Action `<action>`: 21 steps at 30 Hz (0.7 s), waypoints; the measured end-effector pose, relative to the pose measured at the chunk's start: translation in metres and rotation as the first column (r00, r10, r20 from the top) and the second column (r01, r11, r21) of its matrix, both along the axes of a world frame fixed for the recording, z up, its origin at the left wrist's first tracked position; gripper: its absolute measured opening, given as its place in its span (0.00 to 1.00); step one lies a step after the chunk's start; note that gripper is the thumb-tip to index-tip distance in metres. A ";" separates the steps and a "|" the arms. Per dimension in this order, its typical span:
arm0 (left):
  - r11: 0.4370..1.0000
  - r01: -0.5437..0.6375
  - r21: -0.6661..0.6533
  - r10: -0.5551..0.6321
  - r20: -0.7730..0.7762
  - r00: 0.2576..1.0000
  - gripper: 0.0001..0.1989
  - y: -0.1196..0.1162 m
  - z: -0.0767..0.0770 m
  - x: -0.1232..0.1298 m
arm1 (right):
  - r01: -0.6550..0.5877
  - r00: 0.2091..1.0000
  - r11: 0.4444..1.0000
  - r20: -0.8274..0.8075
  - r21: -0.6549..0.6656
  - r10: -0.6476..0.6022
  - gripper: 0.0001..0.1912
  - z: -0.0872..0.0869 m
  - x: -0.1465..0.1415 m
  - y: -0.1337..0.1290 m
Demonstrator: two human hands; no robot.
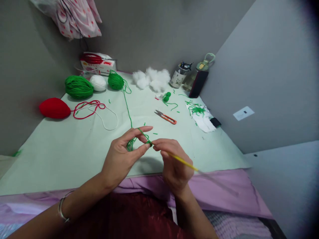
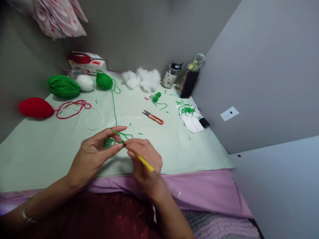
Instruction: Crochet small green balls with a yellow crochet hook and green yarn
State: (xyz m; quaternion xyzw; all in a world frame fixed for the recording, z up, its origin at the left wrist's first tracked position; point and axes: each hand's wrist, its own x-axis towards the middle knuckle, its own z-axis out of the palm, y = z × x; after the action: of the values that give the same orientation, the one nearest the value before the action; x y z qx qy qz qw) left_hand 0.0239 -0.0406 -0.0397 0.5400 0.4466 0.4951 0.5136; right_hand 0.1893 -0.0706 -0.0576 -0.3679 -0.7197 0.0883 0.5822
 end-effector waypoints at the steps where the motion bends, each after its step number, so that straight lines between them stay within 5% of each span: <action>1: 1.000 0.001 -0.022 0.000 0.022 1.000 0.17 0.000 -0.001 0.001 | 0.045 0.997 0.998 0.065 0.044 -0.048 0.14 -0.002 -0.001 -0.002; 5: 0.984 0.085 -0.158 -0.046 0.240 0.970 0.24 0.001 -0.007 0.003 | 0.154 0.958 0.968 0.208 0.199 -0.196 0.17 -0.009 -0.006 -0.007; 8: 0.972 0.119 -0.202 -0.046 0.336 0.941 0.26 0.002 -0.010 0.004 | 0.115 0.988 0.987 0.086 0.111 -0.125 0.15 -0.008 -0.006 -0.004; 13: 0.990 0.072 -0.124 -0.046 0.197 0.979 0.24 0.002 -0.006 0.000 | -0.007 0.993 1.000 -0.120 -0.028 0.003 0.13 -0.003 -0.002 0.003; 21: 0.988 0.066 -0.136 -0.045 0.147 0.988 0.26 0.003 -0.003 -0.003 | 0.157 0.970 0.980 0.167 0.124 -0.177 0.18 -0.009 -0.006 -0.007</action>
State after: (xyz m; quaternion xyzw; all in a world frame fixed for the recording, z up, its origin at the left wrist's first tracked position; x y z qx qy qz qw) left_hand 0.0214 -0.0372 -0.0429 0.4776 0.4270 0.4855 0.5949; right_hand 0.1828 -0.0774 -0.0670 -0.4010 -0.7388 -0.0338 0.5406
